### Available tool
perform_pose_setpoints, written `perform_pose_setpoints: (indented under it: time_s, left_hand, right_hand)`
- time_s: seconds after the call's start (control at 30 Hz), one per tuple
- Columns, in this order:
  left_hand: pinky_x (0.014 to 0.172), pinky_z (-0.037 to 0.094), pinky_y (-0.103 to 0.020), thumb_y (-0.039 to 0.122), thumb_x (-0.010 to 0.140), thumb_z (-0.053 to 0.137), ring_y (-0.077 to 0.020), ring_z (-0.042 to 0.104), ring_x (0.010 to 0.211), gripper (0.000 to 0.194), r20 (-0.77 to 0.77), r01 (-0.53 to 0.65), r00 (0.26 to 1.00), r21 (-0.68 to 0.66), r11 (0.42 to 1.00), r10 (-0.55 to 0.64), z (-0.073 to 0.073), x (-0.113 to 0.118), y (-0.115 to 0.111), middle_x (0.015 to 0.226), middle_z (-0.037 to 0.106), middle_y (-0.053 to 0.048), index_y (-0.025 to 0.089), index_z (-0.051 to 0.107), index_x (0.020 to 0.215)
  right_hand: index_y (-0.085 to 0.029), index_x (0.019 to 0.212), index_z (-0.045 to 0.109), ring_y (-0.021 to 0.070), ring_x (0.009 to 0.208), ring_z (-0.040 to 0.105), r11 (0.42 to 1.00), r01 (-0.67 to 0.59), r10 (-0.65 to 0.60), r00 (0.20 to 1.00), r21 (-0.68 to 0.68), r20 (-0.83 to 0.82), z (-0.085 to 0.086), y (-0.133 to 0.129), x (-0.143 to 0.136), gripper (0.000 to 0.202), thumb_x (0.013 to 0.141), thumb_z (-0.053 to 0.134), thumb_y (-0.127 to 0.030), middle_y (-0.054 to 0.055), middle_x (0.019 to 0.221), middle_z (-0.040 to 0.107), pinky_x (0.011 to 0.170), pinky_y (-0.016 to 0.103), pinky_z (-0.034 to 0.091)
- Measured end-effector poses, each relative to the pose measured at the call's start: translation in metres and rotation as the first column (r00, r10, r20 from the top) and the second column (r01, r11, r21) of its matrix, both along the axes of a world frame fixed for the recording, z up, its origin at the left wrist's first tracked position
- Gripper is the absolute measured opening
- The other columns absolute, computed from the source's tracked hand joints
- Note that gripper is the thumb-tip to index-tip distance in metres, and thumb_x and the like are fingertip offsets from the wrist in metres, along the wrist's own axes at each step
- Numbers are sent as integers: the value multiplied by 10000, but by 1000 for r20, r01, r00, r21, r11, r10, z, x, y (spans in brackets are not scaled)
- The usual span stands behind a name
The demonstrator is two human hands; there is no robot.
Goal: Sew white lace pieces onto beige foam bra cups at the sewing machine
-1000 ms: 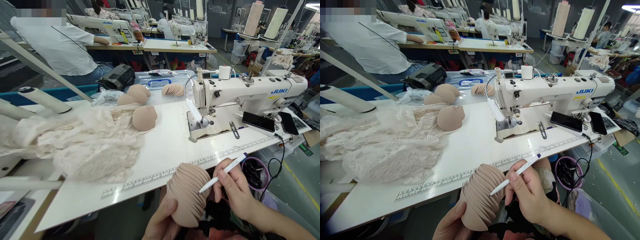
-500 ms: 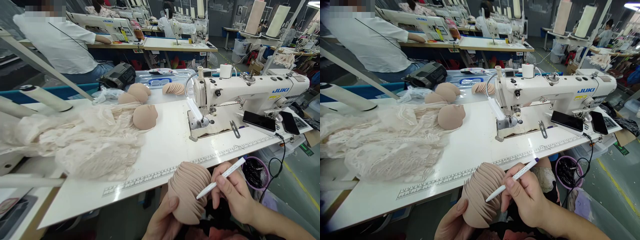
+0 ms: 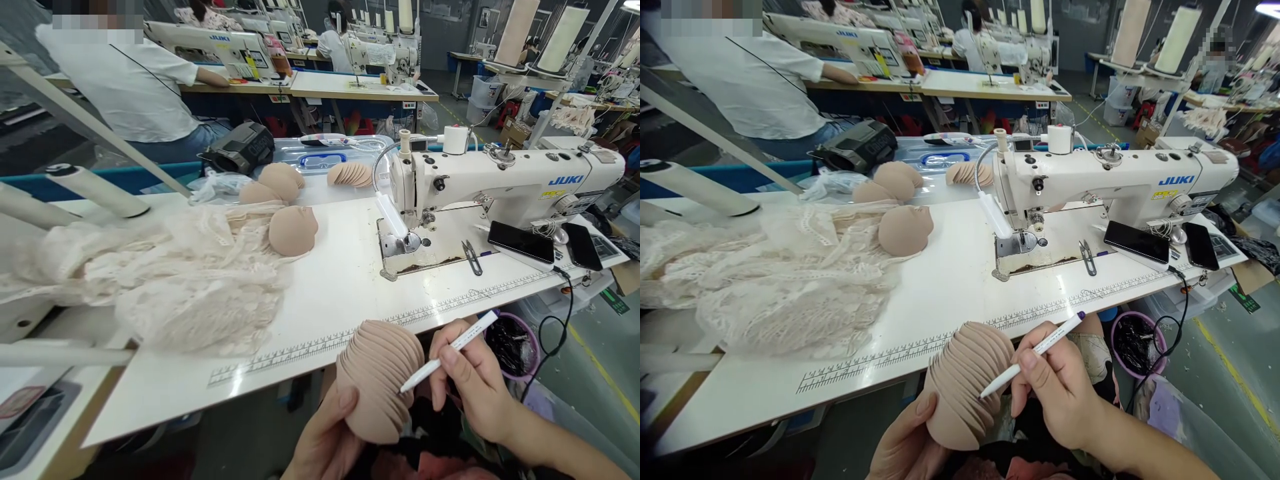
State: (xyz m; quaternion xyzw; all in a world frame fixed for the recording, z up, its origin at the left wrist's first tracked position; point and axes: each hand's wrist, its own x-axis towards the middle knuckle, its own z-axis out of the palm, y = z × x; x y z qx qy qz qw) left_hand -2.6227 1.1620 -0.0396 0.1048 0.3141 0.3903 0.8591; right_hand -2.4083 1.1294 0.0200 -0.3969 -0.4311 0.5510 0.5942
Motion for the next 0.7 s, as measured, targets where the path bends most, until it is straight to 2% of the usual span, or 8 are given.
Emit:
perform_pose_setpoints:
  time_s: [0.17, 0.3, 0.43, 0.6, 0.7]
  left_hand:
    - [924, 670, -339, 320, 755, 921, -314, 798, 1054, 1005, 19, -74, 997, -5, 997, 74, -15, 4, -3, 1313, 795, -101, 297, 439, 1637]
    - [778, 685, -279, 309, 754, 919, -278, 813, 955, 982, 34, -99, 995, -1, 995, 99, -17, 5, -5, 1318, 792, -102, 307, 460, 1623]
    - [797, 685, -296, 330, 760, 917, -278, 814, 936, 965, 39, -89, 995, 2, 996, 89, -16, 5, -6, 1305, 795, -105, 302, 472, 1616]
    - [892, 667, -307, 329, 776, 906, -278, 810, 978, 955, 25, -87, 996, 8, 996, 87, -17, 6, -5, 1303, 796, -100, 287, 465, 1623]
    - [859, 674, -297, 326, 756, 929, -264, 817, 920, 945, 33, -70, 997, 18, 997, 70, -9, 8, -2, 1248, 817, -99, 274, 505, 1599]
  right_hand:
    - [-215, 998, 586, 122, 501, 543, 998, -67, 66, 997, 6, 27, 2, -1, -2, 322, 1110, 536, -513, -45, 584, 619, 563, 249, 451]
    - [-213, 995, 585, 120, 486, 540, 996, -85, 85, 996, -1, 1, 2, -2, -3, 339, 1104, 540, -531, -47, 577, 615, 565, 253, 452]
    - [-216, 986, 586, 126, 493, 548, 1000, -26, 26, 999, -12, -20, 2, 0, -2, 324, 1105, 547, -514, -49, 571, 615, 557, 249, 450]
    - [-212, 1008, 588, 127, 527, 564, 993, -115, 115, 993, -8, 18, 5, 0, -4, 333, 1106, 545, -528, -38, 594, 635, 579, 251, 441]
    - [-213, 1014, 594, 118, 517, 568, 995, -97, 97, 994, 10, -39, 3, -1, -2, 306, 1112, 548, -499, -40, 610, 642, 571, 241, 443]
